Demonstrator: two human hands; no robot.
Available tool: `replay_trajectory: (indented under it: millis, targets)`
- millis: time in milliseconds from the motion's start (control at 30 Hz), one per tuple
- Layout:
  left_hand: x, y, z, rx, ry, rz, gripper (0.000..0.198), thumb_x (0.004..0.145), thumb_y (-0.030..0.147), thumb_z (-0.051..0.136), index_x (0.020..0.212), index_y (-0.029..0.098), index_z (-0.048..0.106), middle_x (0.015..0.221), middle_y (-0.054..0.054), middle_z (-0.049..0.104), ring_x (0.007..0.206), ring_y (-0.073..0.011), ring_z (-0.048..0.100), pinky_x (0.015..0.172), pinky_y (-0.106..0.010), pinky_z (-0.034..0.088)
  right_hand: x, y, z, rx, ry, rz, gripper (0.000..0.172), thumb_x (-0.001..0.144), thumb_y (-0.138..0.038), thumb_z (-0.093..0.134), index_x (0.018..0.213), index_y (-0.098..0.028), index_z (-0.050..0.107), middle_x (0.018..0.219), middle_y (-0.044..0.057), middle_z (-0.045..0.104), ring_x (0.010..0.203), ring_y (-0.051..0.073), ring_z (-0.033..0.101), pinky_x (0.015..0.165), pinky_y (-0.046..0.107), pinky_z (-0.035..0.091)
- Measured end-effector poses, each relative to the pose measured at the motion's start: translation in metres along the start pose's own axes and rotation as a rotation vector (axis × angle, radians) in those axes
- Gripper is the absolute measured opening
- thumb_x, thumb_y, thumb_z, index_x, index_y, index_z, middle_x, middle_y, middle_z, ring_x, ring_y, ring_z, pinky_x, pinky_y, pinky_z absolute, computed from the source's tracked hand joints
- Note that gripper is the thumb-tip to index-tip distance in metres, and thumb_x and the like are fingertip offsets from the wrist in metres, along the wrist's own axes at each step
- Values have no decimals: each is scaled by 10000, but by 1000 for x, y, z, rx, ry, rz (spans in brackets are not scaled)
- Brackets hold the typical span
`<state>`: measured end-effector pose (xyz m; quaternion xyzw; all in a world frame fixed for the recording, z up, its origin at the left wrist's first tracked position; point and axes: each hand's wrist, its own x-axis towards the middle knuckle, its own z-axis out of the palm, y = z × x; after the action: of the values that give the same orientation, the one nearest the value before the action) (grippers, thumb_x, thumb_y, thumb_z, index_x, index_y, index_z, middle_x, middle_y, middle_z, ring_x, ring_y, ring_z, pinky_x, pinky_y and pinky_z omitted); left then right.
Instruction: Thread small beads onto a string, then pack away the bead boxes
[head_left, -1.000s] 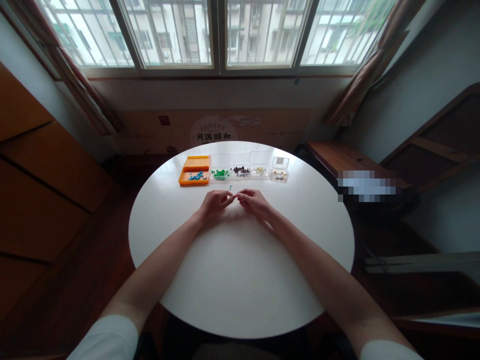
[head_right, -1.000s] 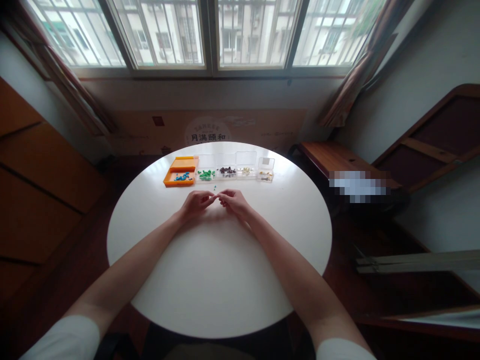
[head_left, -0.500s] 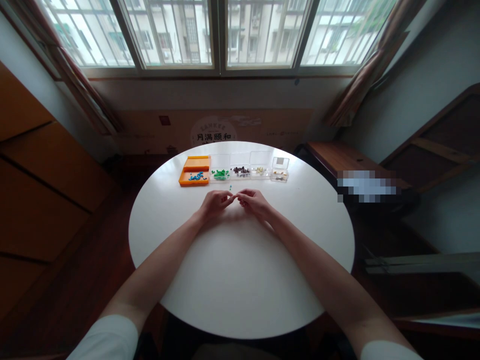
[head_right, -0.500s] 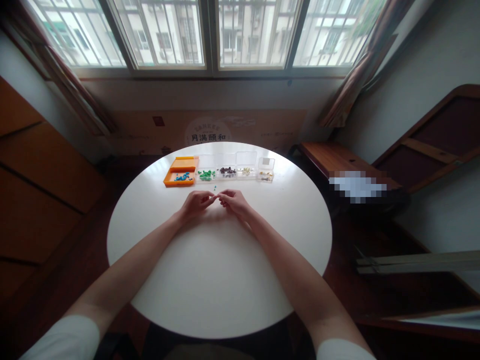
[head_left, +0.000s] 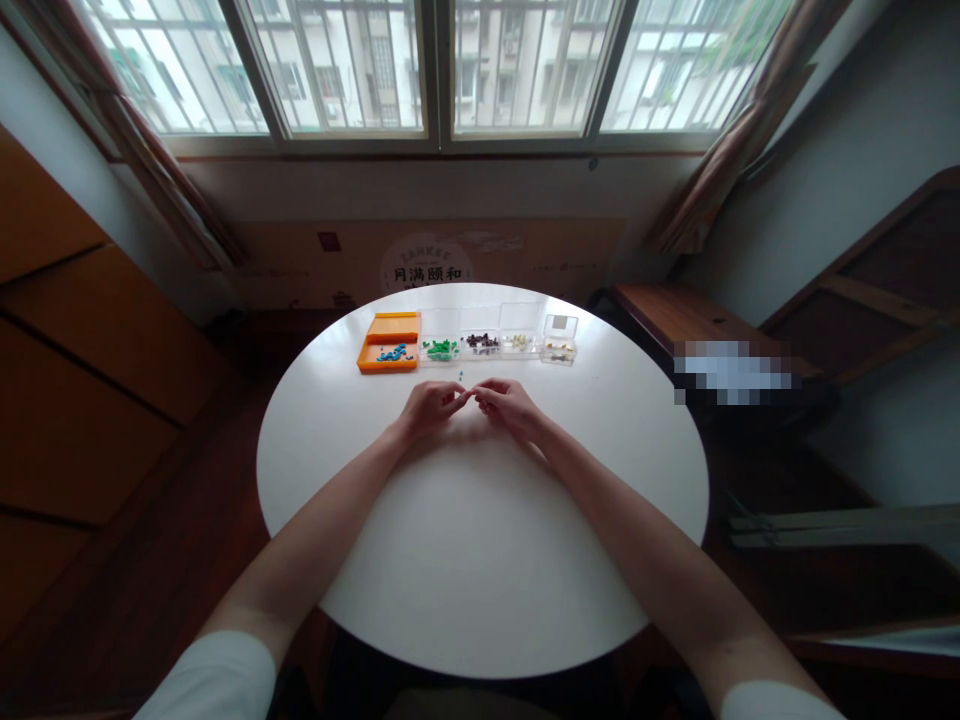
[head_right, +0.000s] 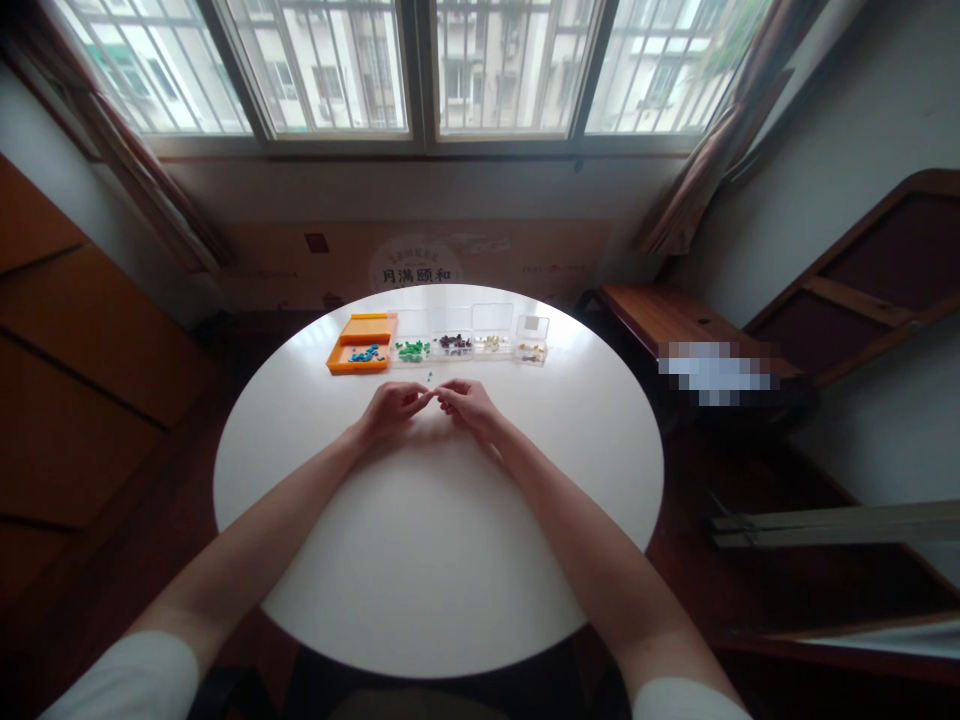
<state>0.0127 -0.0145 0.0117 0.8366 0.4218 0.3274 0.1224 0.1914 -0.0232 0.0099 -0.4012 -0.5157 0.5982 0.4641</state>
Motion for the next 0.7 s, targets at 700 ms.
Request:
replay_trajectory:
  millis: [700]
  targets:
    - [0,-1,1,7,11,10,386,863,451,460,799,157,702,545,15,567,485,-63,439,527,-190,307,1,1,0,9,1,2,279,627,-378,720,742,-131,659,593,-4,559,539,80,470,524,237,347]
